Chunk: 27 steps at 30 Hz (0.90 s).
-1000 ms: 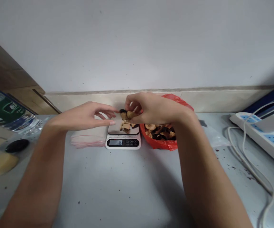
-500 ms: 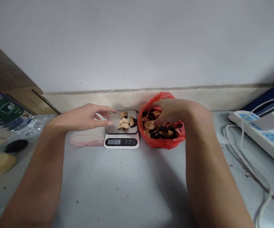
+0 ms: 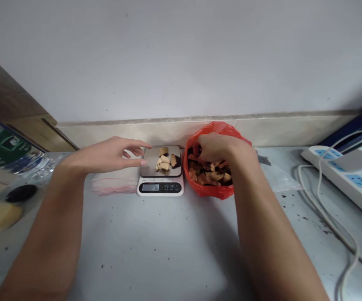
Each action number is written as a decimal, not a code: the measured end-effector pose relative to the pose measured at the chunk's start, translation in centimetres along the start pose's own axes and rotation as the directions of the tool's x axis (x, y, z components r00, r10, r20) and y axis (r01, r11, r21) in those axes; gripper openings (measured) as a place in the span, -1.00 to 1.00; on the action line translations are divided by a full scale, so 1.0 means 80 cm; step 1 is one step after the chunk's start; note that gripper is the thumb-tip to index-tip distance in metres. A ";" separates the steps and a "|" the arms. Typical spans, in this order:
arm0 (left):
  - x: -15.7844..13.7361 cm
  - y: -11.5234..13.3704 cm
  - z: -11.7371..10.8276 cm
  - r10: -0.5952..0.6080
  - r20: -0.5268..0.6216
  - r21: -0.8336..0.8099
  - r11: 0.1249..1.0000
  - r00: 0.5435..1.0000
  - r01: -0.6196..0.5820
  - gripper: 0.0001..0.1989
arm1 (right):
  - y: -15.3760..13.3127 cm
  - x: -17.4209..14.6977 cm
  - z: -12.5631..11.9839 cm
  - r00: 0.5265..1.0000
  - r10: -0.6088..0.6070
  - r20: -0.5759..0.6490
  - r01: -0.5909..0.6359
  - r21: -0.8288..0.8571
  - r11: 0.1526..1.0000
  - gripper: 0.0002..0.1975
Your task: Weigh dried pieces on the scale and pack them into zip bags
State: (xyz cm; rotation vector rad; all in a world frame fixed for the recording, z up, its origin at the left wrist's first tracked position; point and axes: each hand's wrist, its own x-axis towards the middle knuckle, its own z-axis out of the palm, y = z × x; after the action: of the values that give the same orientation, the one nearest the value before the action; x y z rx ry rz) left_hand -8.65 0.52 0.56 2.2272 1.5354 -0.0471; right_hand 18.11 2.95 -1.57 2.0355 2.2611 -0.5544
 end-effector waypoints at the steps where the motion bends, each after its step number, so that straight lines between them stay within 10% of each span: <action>1: 0.000 -0.001 0.000 0.004 -0.002 0.000 1.000 1.000 -0.004 -0.34 | 0.000 -0.001 -0.004 0.998 0.043 0.048 -0.041 -0.028 0.999 -0.88; 17: -0.007 0.000 -0.003 -0.004 0.005 0.024 1.000 1.000 0.004 -0.35 | 0.033 -0.001 -0.023 0.986 -0.155 -0.054 0.152 -0.063 0.986 -0.87; 27: -0.004 -0.021 -0.001 -0.088 0.082 0.007 0.996 0.993 0.087 -0.19 | -0.061 -0.022 -0.019 0.907 -0.314 -0.280 0.397 0.327 0.858 -0.91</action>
State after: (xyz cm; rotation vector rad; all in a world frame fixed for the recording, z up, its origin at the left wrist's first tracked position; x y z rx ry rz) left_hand -10.32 0.77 0.12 2.1322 1.5884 -0.1662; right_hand 13.91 1.40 1.44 1.8997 2.8946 -0.8957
